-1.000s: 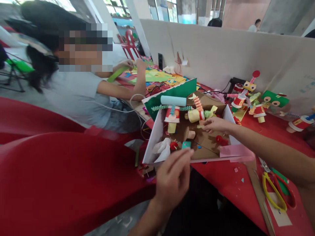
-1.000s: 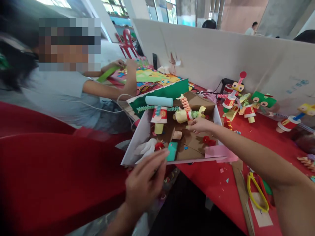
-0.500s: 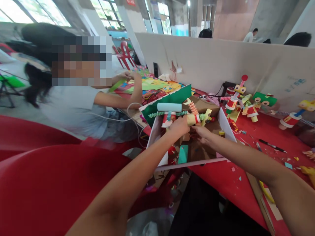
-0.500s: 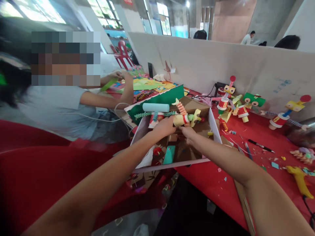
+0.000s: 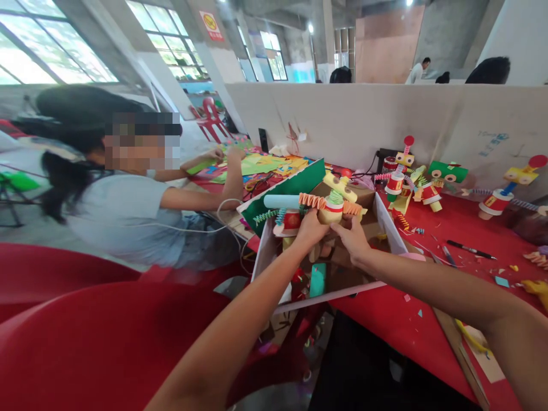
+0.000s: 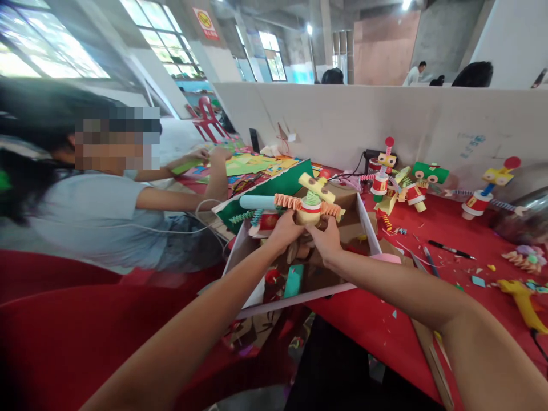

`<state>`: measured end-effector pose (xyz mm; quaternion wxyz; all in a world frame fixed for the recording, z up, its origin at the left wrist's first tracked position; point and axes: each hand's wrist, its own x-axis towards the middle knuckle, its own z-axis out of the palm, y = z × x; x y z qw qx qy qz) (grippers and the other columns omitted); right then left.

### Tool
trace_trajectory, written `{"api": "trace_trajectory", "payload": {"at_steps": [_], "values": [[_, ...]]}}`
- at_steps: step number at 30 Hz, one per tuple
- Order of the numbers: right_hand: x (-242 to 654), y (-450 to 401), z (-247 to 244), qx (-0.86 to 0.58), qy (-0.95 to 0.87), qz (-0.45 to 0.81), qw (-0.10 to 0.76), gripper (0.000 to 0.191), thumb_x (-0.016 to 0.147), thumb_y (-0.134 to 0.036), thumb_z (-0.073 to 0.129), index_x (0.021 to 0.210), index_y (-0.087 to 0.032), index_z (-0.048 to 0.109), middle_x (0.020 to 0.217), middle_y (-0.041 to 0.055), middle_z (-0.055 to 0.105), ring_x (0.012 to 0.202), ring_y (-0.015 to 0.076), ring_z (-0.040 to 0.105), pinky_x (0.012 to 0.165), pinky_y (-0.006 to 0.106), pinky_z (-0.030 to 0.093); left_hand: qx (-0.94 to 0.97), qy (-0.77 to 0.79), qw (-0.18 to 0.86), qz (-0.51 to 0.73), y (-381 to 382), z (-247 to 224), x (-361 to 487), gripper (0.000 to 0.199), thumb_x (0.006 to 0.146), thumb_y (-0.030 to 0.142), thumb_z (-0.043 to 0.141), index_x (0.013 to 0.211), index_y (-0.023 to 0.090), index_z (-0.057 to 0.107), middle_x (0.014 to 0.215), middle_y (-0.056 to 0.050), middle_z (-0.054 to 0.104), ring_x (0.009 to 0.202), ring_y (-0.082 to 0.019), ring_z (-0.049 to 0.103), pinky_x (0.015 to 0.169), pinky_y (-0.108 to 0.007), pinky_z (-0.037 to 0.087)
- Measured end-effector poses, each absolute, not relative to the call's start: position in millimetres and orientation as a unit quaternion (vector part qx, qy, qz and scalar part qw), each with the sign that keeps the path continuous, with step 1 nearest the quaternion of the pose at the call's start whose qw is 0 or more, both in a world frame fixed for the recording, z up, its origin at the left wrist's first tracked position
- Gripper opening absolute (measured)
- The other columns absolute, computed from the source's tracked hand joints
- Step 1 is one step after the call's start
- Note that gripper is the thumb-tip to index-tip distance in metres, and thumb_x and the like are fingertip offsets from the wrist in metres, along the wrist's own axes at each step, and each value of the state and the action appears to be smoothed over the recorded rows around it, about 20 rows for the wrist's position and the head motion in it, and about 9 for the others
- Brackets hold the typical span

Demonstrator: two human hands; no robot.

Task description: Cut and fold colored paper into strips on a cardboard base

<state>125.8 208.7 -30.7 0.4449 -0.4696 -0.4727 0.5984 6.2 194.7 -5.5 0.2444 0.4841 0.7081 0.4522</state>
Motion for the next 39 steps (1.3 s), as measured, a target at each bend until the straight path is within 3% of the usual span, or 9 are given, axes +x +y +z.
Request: {"api": "trace_trajectory", "payload": {"at_steps": [7, 14, 19, 22, 25, 28, 31, 35, 39], "values": [[183, 231, 12, -0.385, -0.704, 0.411, 0.432, 0.024, 0.059, -0.014, 0.059, 0.082, -0.021, 0.060, 0.088, 0.0005, 0.065, 0.075, 0.0162, 0.059, 0.078, 0.034, 0.049, 0.459, 0.637, 0.334, 0.522, 174, 11, 7, 0.063, 0.054, 0.031, 0.085, 0.111, 0.016, 0.061, 0.110, -0.009, 0.071, 0.096, -0.024, 0.066, 0.080, -0.033, 0.053], [214, 243, 26, -0.464, -0.681, 0.347, 0.448, 0.016, 0.055, -0.013, 0.050, 0.068, -0.022, 0.053, 0.058, -0.0061, 0.048, 0.056, 0.0127, 0.045, 0.055, 0.026, 0.039, 0.584, 0.728, 0.241, 0.265, 157, 24, 11, 0.026, 0.072, 0.036, 0.071, 0.090, 0.016, 0.072, 0.095, -0.010, 0.075, 0.096, -0.028, 0.068, 0.084, -0.033, 0.049], [201, 228, 19, -0.448, -0.733, 0.376, 0.347, 0.017, 0.059, -0.014, 0.055, 0.073, -0.021, 0.060, 0.070, -0.0018, 0.062, 0.067, 0.0153, 0.057, 0.064, 0.028, 0.046, 0.487, 0.822, 0.016, 0.296, 135, 44, -37, 0.028, 0.088, 0.029, 0.049, 0.088, 0.017, 0.074, 0.097, -0.009, 0.076, 0.097, -0.025, 0.068, 0.085, -0.032, 0.048], [171, 217, 19, -0.418, -0.780, 0.383, 0.264, 0.021, 0.065, -0.011, 0.055, 0.081, -0.020, 0.065, 0.084, 0.0011, 0.070, 0.079, 0.0156, 0.063, 0.075, 0.028, 0.049, 0.440, 0.876, 0.036, 0.194, 127, 47, -62, 0.026, 0.085, 0.036, 0.056, 0.084, 0.016, 0.073, 0.093, -0.013, 0.076, 0.099, -0.030, 0.068, 0.083, -0.034, 0.049], [133, 211, 19, -0.408, -0.796, 0.402, 0.196, 0.026, 0.069, -0.009, 0.057, 0.090, -0.020, 0.067, 0.097, 0.0025, 0.072, 0.089, 0.0156, 0.065, 0.079, 0.025, 0.050, 0.420, 0.894, 0.076, 0.139, 130, 41, -64, 0.039, 0.079, 0.041, 0.065, 0.106, 0.013, 0.068, 0.109, -0.018, 0.073, 0.109, -0.034, 0.066, 0.085, -0.037, 0.049], [97, 212, 17, -0.422, -0.795, 0.401, 0.170, 0.024, 0.066, -0.008, 0.060, 0.086, -0.019, 0.069, 0.092, 0.0029, 0.073, 0.091, 0.0182, 0.066, 0.077, 0.025, 0.049, 0.398, 0.902, 0.076, 0.148, 140, 33, -55, 0.059, 0.076, 0.042, 0.066, 0.125, 0.011, 0.057, 0.123, -0.022, 0.067, 0.114, -0.037, 0.063, 0.086, -0.041, 0.049], [74, 217, 16, -0.431, -0.794, 0.400, 0.154, 0.016, 0.064, -0.008, 0.061, 0.074, -0.018, 0.068, 0.079, 0.0029, 0.072, 0.085, 0.0208, 0.068, 0.071, 0.025, 0.049, 0.403, 0.894, 0.075, 0.180, 150, 29, -55, 0.039, 0.080, 0.032, 0.058, 0.115, 0.015, 0.064, 0.120, -0.019, 0.069, 0.113, -0.036, 0.064, 0.086, -0.040, 0.048], [59, 223, 16, -0.443, -0.787, 0.402, 0.149, 0.006, 0.062, -0.014, 0.068, 0.065, -0.019, 0.066, 0.072, 0.0054, 0.071, 0.082, 0.0266, 0.069, 0.068, 0.030, 0.049, 0.405, 0.847, 0.073, 0.336, 153, 24, -74, 0.019, 0.077, 0.028, 0.055, 0.084, 0.018, 0.069, 0.091, -0.011, 0.074, 0.091, -0.027, 0.067, 0.074, -0.033, 0.047], [46, 229, 10, -0.440, -0.783, 0.406, 0.166, 0.014, 0.062, -0.025, 0.076, 0.062, -0.020, 0.063, 0.079, 0.0110, 0.072, 0.093, 0.0358, 0.069, 0.075, 0.039, 0.051, 0.328, 0.743, 0.193, 0.551, 141, 18, -90, 0.014, 0.063, 0.030, 0.063, 0.071, 0.019, 0.065, 0.066, -0.003, 0.064, 0.058, -0.016, 0.053, 0.053, -0.027, 0.034]]}}
